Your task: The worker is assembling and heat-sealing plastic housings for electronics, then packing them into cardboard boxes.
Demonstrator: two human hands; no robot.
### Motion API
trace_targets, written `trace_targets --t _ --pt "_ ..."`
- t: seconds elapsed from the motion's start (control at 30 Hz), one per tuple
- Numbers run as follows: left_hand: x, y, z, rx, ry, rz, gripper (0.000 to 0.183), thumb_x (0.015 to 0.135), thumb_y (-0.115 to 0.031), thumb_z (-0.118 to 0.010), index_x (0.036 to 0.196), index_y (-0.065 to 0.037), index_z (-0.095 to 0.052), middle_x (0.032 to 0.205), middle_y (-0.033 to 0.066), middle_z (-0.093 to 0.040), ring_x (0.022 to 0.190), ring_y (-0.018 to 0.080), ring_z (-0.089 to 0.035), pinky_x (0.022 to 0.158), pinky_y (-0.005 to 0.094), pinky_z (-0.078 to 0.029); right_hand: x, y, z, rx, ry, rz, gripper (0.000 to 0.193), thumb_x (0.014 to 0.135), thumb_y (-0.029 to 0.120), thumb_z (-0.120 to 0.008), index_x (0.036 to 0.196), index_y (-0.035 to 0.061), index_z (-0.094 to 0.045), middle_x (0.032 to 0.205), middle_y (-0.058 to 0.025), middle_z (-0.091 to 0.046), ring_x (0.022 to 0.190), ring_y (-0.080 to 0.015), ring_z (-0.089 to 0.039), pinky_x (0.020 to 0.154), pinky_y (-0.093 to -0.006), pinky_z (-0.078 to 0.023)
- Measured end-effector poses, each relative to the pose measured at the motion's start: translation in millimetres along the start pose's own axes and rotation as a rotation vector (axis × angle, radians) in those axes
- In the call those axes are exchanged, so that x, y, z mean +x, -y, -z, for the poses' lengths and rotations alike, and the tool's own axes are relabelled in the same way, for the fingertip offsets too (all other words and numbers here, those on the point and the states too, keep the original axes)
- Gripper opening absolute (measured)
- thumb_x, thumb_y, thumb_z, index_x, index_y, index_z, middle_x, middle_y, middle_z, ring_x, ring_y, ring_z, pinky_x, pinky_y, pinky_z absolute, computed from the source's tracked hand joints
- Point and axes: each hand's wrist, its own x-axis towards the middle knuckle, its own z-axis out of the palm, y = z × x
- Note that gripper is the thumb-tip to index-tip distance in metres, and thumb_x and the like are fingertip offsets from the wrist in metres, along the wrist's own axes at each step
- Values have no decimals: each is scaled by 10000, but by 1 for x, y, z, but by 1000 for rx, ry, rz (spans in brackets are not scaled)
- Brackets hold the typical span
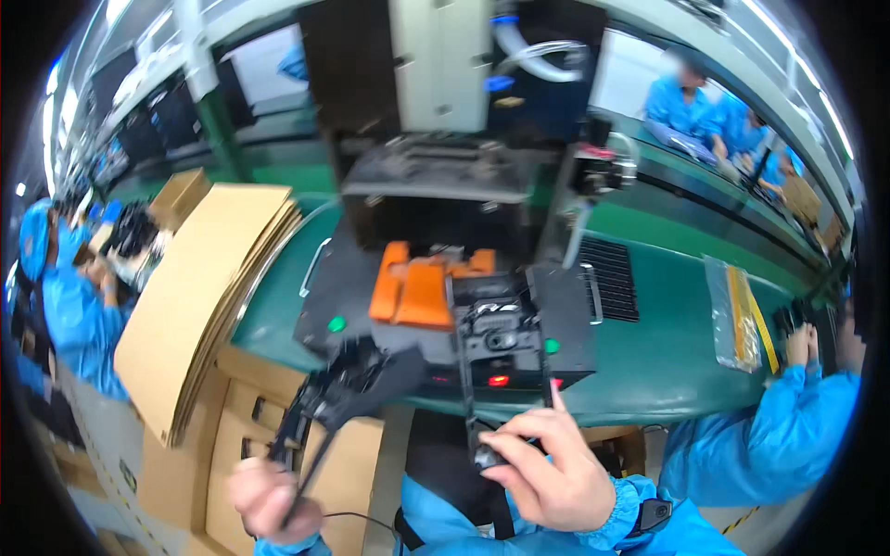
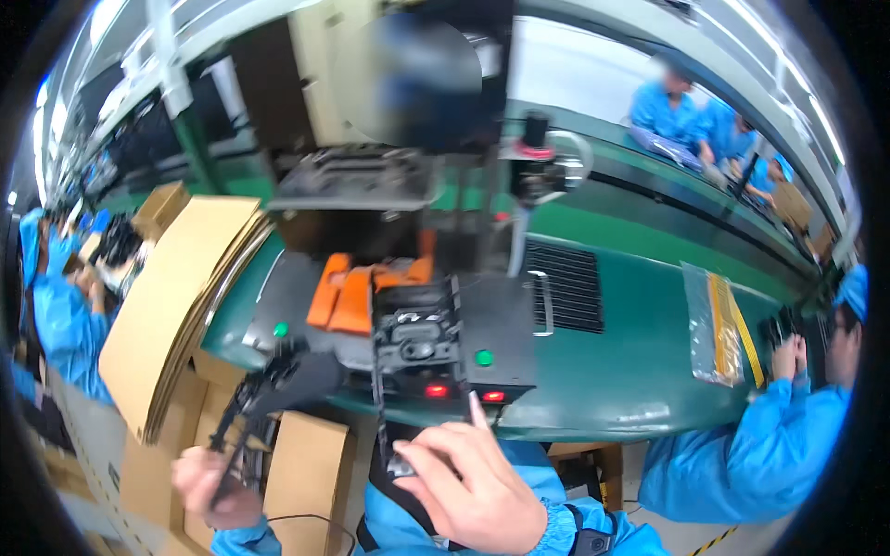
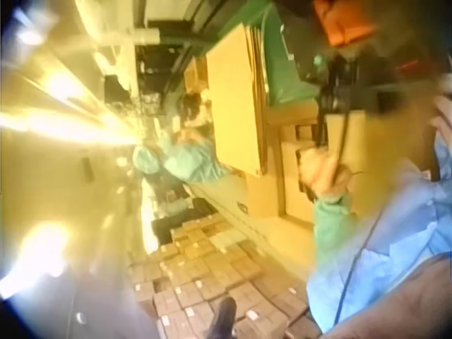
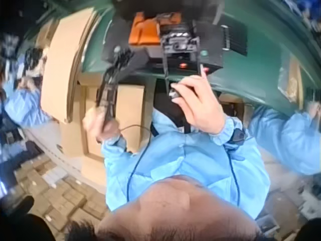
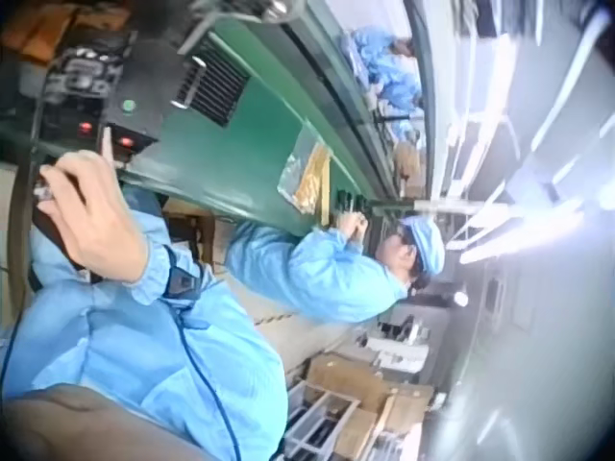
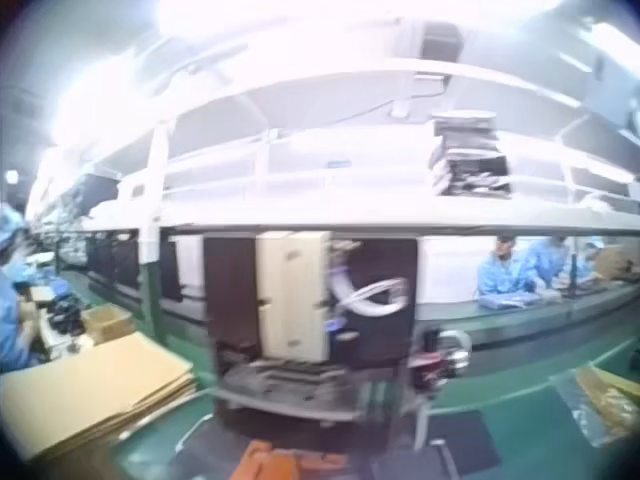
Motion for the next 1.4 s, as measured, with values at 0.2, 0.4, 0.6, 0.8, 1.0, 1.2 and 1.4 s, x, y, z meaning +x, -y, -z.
trace_targets --t 0.2,0.4,0.6,0.8,1.0,1.2,1.4 --pt "-44 39 130 169 -29 1106 110 976 -106 -570 1040 -20 -592 921 -9 -524 761 53 -444 635 204 -355 20 -9 -22 -251 -103 0 275 830 43 -667 1091 -40 -645 1043 -175 -548 969 -343 -568 869 -419 -465" --pt "-158 78 311 335 174 1621 173 960 -233 -611 1033 -81 -646 799 -75 -546 650 30 -452 548 196 -329 46 -14 -49 -294 -137 1 207 947 89 -583 1111 -31 -625 1132 -177 -567 1031 -320 -599 892 -369 -485" --pt "-303 115 320 201 324 1849 226 954 -262 -623 1094 -91 -672 807 -49 -580 658 39 -479 556 210 -373 69 -30 -56 -380 -158 69 212 976 127 -565 1141 19 -642 1184 -155 -591 1079 -300 -610 941 -383 -507" --pt "-416 90 279 788 778 1439 433 982 -243 -508 1383 -80 -488 1349 248 -489 1241 389 -479 1027 472 -381 80 -33 -54 -353 -177 34 206 980 139 -560 1119 14 -647 1158 -153 -601 1060 -294 -611 926 -371 -506" --pt "-377 43 242 954 778 1700 553 1016 -327 -395 1489 -49 -323 1520 275 -304 1383 445 -306 1137 498 -248 92 -27 -66 -238 -175 54 183 952 57 -569 1098 -37 -626 1077 -172 -588 996 -307 -604 858 -349 -477" --pt "-337 83 165 948 1015 1560 633 1018 -480 -344 1518 -92 -320 1566 265 -232 1441 446 -201 1172 533 -143 93 -24 -44 -276 -231 47 192 908 48 -623 1085 -25 -626 1048 -169 -570 976 -334 -588 857 -380 -478" --pt "-308 136 116 824 983 1533 720 992 -533 -363 1531 -65 -273 1595 205 -212 1465 401 -184 1187 518 -120 99 -26 -60 -176 -233 62 229 846 40 -684 1050 -42 -619 998 -157 -525 937 -348 -561 980 -479 -438"
